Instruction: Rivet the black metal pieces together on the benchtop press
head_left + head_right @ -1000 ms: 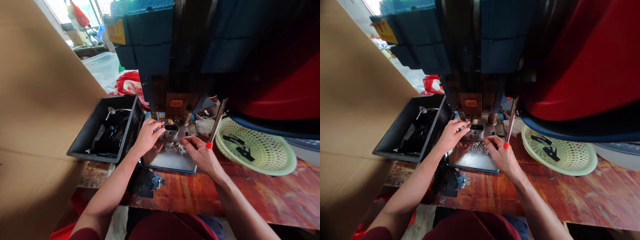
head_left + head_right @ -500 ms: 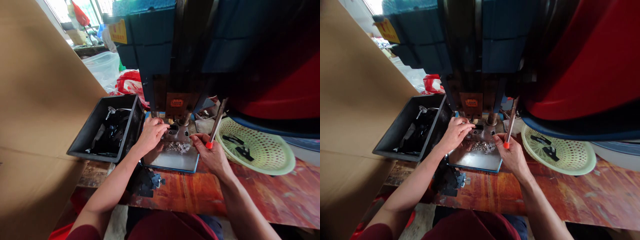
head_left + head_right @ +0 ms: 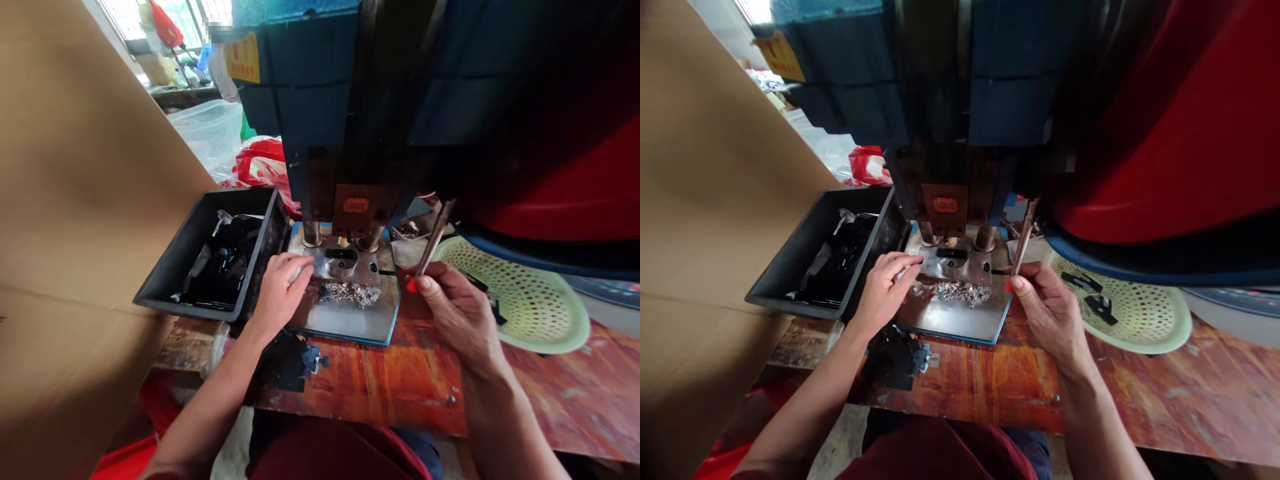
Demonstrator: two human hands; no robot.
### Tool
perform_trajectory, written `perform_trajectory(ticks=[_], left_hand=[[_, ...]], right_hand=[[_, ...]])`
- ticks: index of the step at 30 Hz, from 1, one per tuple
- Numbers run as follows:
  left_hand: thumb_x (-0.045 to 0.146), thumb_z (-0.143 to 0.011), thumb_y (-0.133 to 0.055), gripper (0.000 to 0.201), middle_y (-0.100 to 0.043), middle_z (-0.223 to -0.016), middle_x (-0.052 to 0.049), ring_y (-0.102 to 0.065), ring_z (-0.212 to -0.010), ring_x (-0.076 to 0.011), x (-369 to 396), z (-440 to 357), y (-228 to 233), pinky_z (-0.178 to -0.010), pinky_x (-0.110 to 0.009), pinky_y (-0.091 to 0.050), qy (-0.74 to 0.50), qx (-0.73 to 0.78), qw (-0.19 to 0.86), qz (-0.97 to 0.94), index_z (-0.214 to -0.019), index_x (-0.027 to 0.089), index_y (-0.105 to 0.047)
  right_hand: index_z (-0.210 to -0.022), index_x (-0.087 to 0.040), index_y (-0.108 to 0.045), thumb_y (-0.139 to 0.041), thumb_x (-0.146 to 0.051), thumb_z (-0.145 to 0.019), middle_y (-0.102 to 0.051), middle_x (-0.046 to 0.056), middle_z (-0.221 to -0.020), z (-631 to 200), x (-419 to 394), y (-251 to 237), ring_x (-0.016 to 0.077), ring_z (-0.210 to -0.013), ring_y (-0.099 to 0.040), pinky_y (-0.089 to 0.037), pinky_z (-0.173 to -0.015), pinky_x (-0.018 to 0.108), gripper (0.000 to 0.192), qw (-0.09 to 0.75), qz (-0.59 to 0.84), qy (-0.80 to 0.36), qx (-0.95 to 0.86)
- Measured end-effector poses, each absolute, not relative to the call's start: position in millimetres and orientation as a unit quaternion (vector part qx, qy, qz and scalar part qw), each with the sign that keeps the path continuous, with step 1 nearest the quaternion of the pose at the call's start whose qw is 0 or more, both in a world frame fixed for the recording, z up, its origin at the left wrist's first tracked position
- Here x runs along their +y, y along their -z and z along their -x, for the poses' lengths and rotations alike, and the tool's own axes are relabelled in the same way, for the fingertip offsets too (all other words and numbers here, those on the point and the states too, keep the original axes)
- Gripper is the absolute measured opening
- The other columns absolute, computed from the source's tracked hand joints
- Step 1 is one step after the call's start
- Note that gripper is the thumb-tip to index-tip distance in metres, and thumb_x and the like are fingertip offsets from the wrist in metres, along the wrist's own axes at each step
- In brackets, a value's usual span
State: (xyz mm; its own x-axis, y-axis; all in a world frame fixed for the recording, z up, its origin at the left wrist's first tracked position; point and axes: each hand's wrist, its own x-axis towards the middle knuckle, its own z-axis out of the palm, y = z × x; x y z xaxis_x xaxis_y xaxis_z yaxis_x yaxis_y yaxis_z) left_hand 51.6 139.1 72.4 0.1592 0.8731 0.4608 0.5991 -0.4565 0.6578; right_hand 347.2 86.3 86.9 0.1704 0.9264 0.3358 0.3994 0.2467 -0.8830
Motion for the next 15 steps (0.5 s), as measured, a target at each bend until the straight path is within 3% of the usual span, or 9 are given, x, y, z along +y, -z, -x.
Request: perform_trajectory(ticks=[6, 10, 15], left_hand=[[0.029, -0.104, -0.061, 0.019, -0.074, -0.106, -0.004, -0.066, -0.088, -0.0172, 69.0, -30.6, -68.4, -0.074, -0.028, -0.052, -0.368, 0.528, 0.259, -0.72, -0.112, 0.024, -0.077], [0.03, -0.103, -0.06, 0.018, -0.073, -0.102, -0.002, -0.068, -0.092, -0.0184, 35.2, -10.6, -53.2, -0.085, -0.031, -0.053, -0.27, 0.546, 0.311, -0.729, -0.107, 0.026, -0.077], [0.028, -0.099, -0.065, 0.025, -0.07, -0.113, -0.006, -0.062, -0.109, -0.0273, 18.3, 5.9, -19.4, -0.098, -0.043, -0.051, -0.198, 0.574, 0.246, -0.755, -0.121, 0.027, -0.075]], right_hand=[[-0.105, -0.027, -0.071, -0.061, -0.064, -0.098, -0.075, 0.004, -0.091, -349.8, 108.1, -65.1, 0.0206, -0.079, -0.068, -0.054, -0.071, 0.034, 0.038, 0.549, 0.54, -0.313, -0.556], [-0.109, -0.023, -0.072, -0.064, -0.056, -0.097, -0.071, 0.005, -0.095, -328.1, 146.7, -57.6, 0.0204, -0.082, -0.064, -0.052, -0.074, 0.035, 0.035, 0.458, 0.545, -0.264, -0.651], [-0.098, -0.021, -0.069, -0.069, -0.045, -0.093, -0.063, 0.009, -0.096, -294.7, 190.5, -55.5, 0.0249, -0.093, -0.06, -0.052, -0.087, 0.042, 0.024, 0.373, 0.52, -0.121, -0.759]])
